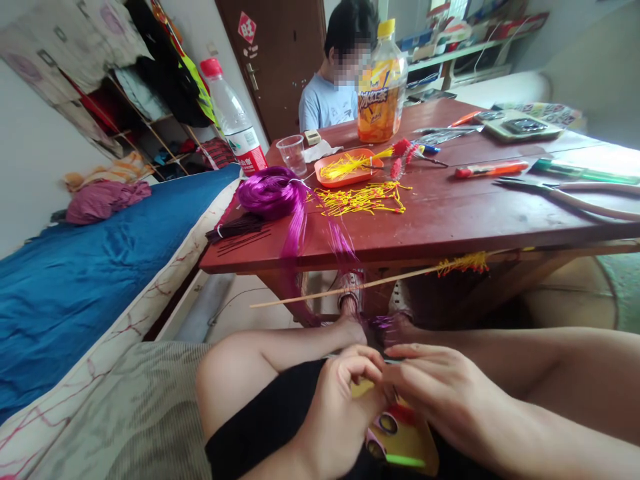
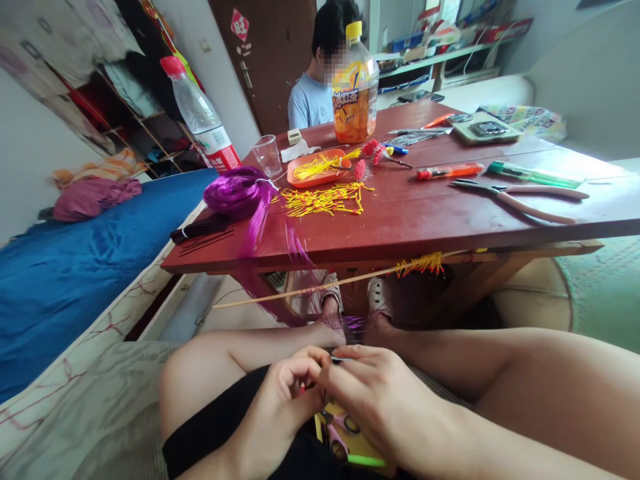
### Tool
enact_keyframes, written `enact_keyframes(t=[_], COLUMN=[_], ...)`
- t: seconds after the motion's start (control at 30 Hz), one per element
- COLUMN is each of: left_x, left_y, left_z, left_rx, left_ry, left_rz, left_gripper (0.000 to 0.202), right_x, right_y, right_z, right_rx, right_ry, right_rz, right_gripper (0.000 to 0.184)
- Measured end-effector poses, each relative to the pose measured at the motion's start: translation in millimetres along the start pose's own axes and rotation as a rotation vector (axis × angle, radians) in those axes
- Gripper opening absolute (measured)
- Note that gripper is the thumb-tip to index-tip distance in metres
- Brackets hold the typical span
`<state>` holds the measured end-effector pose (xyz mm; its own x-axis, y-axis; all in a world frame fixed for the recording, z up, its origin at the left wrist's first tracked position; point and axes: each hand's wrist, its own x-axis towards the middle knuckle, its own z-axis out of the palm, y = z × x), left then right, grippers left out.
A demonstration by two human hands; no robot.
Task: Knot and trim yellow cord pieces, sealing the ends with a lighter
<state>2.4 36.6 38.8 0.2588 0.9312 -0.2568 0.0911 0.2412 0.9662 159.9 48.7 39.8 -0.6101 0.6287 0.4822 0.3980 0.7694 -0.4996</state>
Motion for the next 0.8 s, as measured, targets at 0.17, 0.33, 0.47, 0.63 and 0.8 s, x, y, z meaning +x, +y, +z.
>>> enact_keyframes(t=[0.17, 0.33, 0.47, 0.63, 0.8], left_x=[-4.5, -0.7, 0.0, 5.0, 4.3], left_y=[-10.1, -8.9, 9.8, 9.5, 3.6], left_z=[-9.2, -16.2, -10.9, -5.0, -4.3], left_rx=[0.813, 1.014, 0.555, -0.296, -0.386], left_ry=[0.138, 0.054, -0.044, -0.092, -0.048], left_rz=[0.993, 1.245, 0.496, -0.403, -0.395], left_gripper=[0.015, 0.013, 0.015, 0.008, 0.010], right_x=[7.2, 9.1, 3.4, -7.0, -7.3], right_y=[2.0, 7.4, 0.4, -0.9, 2.1], right_z=[13.5, 18.2, 0.6, -11.5, -5.1], right_rx=[0.905, 1.196, 0.587, -0.321, -0.357], right_ry=[-0.155, -0.173, -0.032, 0.051, 0.121], right_rz=[0.800, 0.904, 0.499, -0.429, -0.388], right_gripper=[0.029, 0.042, 0.018, 0.032, 0.048])
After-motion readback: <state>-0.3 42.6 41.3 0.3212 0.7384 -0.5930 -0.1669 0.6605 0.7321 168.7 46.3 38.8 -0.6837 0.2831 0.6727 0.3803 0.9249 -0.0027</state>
